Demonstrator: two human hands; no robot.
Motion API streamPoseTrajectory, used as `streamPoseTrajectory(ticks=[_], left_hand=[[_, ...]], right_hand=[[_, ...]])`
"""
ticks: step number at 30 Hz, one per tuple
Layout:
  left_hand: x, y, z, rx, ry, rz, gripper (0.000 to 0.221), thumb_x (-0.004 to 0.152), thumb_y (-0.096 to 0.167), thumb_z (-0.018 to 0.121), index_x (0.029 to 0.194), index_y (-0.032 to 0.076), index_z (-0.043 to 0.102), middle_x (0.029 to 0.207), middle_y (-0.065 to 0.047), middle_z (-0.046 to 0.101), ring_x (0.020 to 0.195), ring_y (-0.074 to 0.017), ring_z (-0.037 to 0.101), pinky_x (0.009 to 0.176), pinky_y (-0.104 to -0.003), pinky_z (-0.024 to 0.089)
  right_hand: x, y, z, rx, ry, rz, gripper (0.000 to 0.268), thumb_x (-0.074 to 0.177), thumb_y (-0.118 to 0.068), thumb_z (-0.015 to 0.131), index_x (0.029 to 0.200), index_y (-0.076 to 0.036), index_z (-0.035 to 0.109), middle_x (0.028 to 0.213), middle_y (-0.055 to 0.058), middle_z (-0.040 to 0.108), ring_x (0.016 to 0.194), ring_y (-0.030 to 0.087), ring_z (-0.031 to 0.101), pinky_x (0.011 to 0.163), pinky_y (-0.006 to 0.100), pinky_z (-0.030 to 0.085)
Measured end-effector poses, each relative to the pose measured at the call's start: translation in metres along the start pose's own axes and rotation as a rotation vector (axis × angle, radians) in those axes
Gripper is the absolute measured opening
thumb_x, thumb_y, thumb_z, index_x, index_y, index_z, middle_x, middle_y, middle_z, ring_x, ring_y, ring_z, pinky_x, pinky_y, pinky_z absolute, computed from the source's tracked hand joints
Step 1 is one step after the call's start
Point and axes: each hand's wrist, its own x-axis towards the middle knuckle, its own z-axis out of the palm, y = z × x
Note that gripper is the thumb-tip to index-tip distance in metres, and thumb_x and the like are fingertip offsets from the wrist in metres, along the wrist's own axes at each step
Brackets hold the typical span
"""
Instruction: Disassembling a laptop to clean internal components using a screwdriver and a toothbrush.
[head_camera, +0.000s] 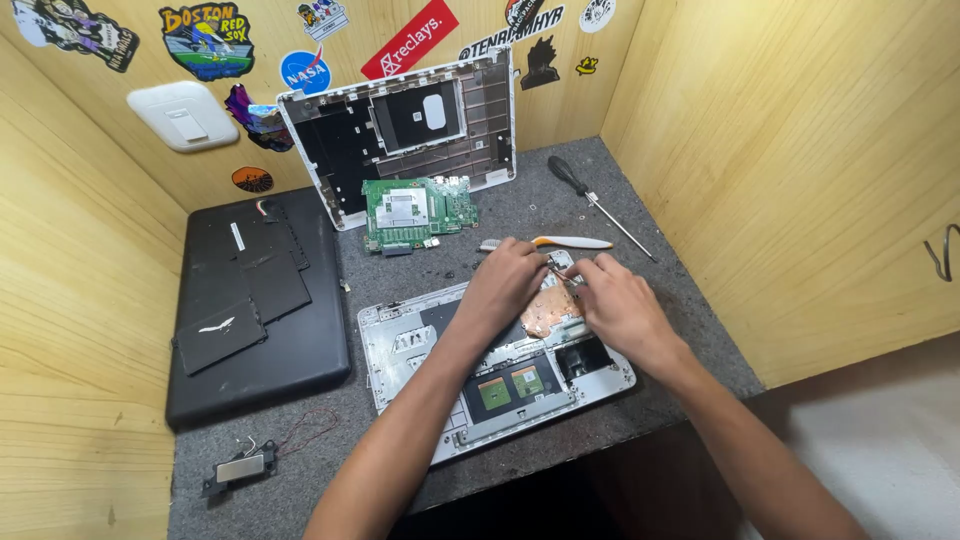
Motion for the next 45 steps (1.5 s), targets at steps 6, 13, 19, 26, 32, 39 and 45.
streamPoseTrajectory(ticks=[6, 13, 19, 26, 32, 39, 45], left_hand=[[0.004, 0.003, 0.004, 0.114, 0.01, 0.02, 0.016, 0.096, 0.015, 0.066, 0.104, 0.007, 0.079, 0.089, -0.011, 0.074, 0.083, -0.018, 0.068, 0.076, -0.025, 0.057], [0.007, -0.01, 0.019, 0.115, 0.0, 0.062, 0.017, 0.095, 0.016, 0.064, 0.099, 0.005, 0.076, 0.082, -0.012, 0.072, 0.079, -0.0198, 0.066, 0.07, -0.026, 0.057], [0.006, -0.019, 0.026, 0.201, 0.043, 0.089, 0.022, 0.09, 0.019, 0.064, 0.108, 0.008, 0.062, 0.077, -0.013, 0.07, 0.081, -0.0241, 0.068, 0.07, -0.03, 0.059], [0.005, -0.003, 0.0, 0.064, -0.029, -0.012, 0.029, 0.093, 0.018, 0.058, 0.118, 0.005, 0.051, 0.076, -0.017, 0.069, 0.081, -0.0323, 0.07, 0.075, -0.041, 0.06], [0.009, 0.003, -0.009, -0.091, -0.006, -0.102, 0.021, 0.102, 0.016, 0.051, 0.12, 0.005, 0.045, 0.074, -0.018, 0.066, 0.079, -0.0362, 0.072, 0.075, -0.044, 0.058], [0.001, 0.02, -0.079, -0.433, -0.116, -0.315, 0.025, 0.1, 0.02, 0.063, 0.124, 0.016, 0.06, 0.103, -0.014, 0.078, 0.099, -0.03, 0.076, 0.089, -0.044, 0.059], [-0.059, 0.01, -0.197, -0.179, -0.219, -0.414, 0.024, 0.096, 0.009, 0.059, 0.113, 0.004, 0.075, 0.101, -0.023, 0.078, 0.096, -0.0446, 0.074, 0.088, -0.055, 0.056]], right_hand=[[-0.002, 0.007, 0.027, 0.11, 0.137, -0.002, 0.026, 0.103, -0.013, 0.052, 0.126, -0.013, 0.064, 0.101, 0.012, 0.063, 0.086, 0.042, 0.074, 0.073, 0.054, 0.062], [0.026, -0.001, -0.002, -0.045, -0.027, -0.004, 0.027, 0.102, -0.013, 0.049, 0.114, -0.009, 0.072, 0.1, 0.013, 0.068, 0.089, 0.044, 0.075, 0.075, 0.055, 0.061], [0.089, -0.02, -0.032, -0.297, -0.199, -0.014, 0.022, 0.086, -0.005, 0.06, 0.095, -0.008, 0.08, 0.085, 0.018, 0.076, 0.085, 0.043, 0.076, 0.071, 0.058, 0.06], [0.127, -0.033, -0.048, -0.349, -0.4, -0.009, 0.019, 0.076, 0.0, 0.067, 0.09, -0.007, 0.077, 0.076, 0.018, 0.076, 0.075, 0.04, 0.076, 0.073, 0.063, 0.057], [0.114, -0.04, -0.056, -0.39, -0.378, -0.033, 0.019, 0.074, 0.0, 0.068, 0.089, -0.007, 0.079, 0.07, 0.016, 0.075, 0.066, 0.035, 0.076, 0.066, 0.057, 0.058], [0.038, -0.029, -0.066, -0.214, -0.124, -0.072, 0.025, 0.084, -0.01, 0.063, 0.101, -0.012, 0.08, 0.095, 0.02, 0.077, 0.091, 0.045, 0.075, 0.079, 0.058, 0.058], [-0.001, -0.057, -0.001, 0.373, 0.175, -0.463, 0.025, 0.087, 0.0, 0.069, 0.11, -0.003, 0.077, 0.086, 0.02, 0.075, 0.076, 0.037, 0.07, 0.063, 0.046, 0.057]])
